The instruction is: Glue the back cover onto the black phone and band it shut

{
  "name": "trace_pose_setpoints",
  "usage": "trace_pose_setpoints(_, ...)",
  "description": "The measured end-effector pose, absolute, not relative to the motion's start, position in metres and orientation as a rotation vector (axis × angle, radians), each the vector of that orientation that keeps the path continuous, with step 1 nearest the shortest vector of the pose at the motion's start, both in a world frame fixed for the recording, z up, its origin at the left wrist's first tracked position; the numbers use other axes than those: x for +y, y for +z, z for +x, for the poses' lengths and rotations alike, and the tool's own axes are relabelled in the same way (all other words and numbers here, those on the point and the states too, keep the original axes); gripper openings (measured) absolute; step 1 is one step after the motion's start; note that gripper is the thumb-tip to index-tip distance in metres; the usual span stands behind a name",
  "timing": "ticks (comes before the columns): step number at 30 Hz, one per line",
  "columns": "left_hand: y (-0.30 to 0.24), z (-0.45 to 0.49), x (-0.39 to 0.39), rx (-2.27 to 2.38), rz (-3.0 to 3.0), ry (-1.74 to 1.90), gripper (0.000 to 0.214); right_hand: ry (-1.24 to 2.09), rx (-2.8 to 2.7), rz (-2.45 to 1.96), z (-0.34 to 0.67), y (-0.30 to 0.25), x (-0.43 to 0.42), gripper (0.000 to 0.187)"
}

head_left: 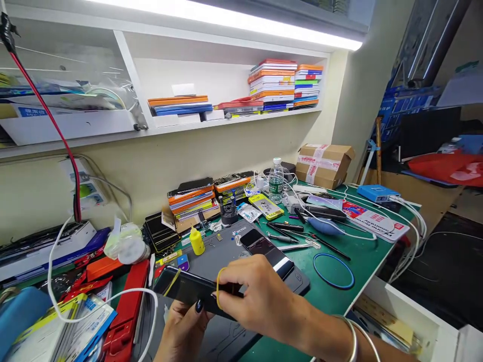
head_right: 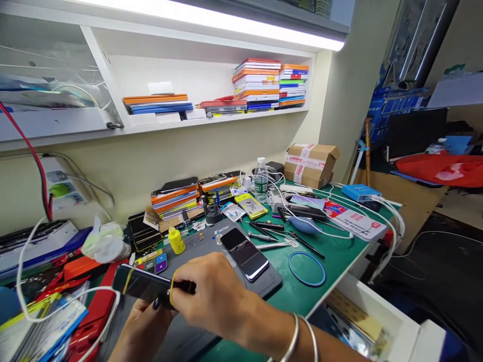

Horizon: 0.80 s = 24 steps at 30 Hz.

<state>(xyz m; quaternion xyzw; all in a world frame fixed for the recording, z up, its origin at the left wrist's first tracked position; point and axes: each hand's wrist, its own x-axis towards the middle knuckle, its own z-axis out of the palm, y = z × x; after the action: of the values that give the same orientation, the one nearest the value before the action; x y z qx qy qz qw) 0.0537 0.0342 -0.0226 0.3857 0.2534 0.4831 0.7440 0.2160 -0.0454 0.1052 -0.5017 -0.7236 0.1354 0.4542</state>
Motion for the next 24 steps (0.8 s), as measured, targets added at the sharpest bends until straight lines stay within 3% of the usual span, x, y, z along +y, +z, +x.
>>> trace_pose_setpoints(5, 0.000, 0.044, 0.040, 0.694, 1.164, 1.376, 0.085, 0.093, -1.939, -1.277, 0.229, 0.101, -0.038, 0.019)
trace_pose_setpoints(9, 0.027, 0.034, 0.038, 0.856, 2.476, 1.905, 0.090, -0.109, -2.157, -1.381, 0.240, 0.097, -0.032, 0.020)
trace_pose_setpoints(11, 0.035, 0.033, 0.037, 0.639, 2.905, 1.735, 0.064, -0.119, -2.246, -1.363, 0.241, 0.095, -0.030, 0.020)
trace_pose_setpoints(14, 0.039, 0.039, 0.034, 0.507, 2.866, 1.446, 0.025, -0.123, -2.430, -1.345, 0.236, 0.095, -0.029, 0.018)
trace_pose_setpoints(20, 0.031, 0.048, 0.023, 0.724, 2.565, 1.043, 0.025, 0.028, -2.714, -1.468, 0.220, 0.104, -0.023, 0.019)
trace_pose_setpoints(24, 0.020, 0.048, 0.024, 0.859, 2.393, 1.067, 0.039, 0.067, -2.636, -1.641, 0.224, 0.113, -0.018, 0.020)
